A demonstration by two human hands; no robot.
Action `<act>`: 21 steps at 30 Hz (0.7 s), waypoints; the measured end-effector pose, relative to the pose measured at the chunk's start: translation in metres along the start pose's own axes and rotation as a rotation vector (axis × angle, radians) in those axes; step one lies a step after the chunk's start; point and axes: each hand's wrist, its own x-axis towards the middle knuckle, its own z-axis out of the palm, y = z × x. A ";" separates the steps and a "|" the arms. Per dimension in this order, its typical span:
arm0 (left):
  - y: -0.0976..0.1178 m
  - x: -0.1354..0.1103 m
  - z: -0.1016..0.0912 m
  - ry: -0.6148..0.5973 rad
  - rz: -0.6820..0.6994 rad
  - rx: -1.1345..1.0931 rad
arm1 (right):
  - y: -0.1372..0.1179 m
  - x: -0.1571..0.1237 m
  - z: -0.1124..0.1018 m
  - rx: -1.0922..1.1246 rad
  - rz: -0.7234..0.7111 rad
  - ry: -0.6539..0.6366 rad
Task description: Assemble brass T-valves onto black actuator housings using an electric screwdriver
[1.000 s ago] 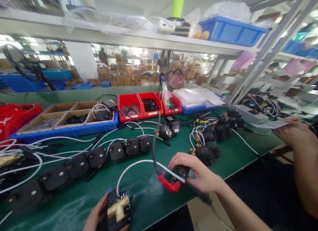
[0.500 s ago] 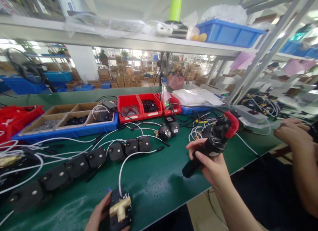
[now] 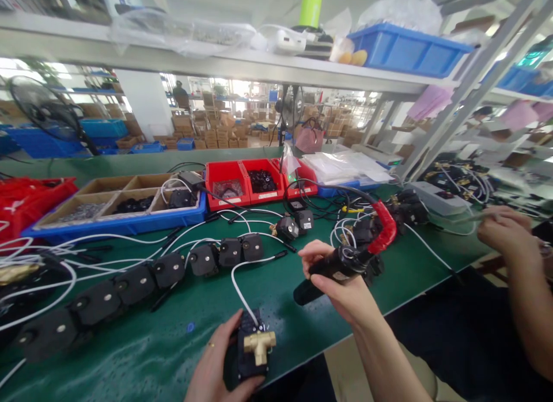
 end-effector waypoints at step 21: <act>0.091 0.168 -0.108 -0.130 0.297 0.380 | -0.013 0.033 0.055 -0.016 -0.325 0.125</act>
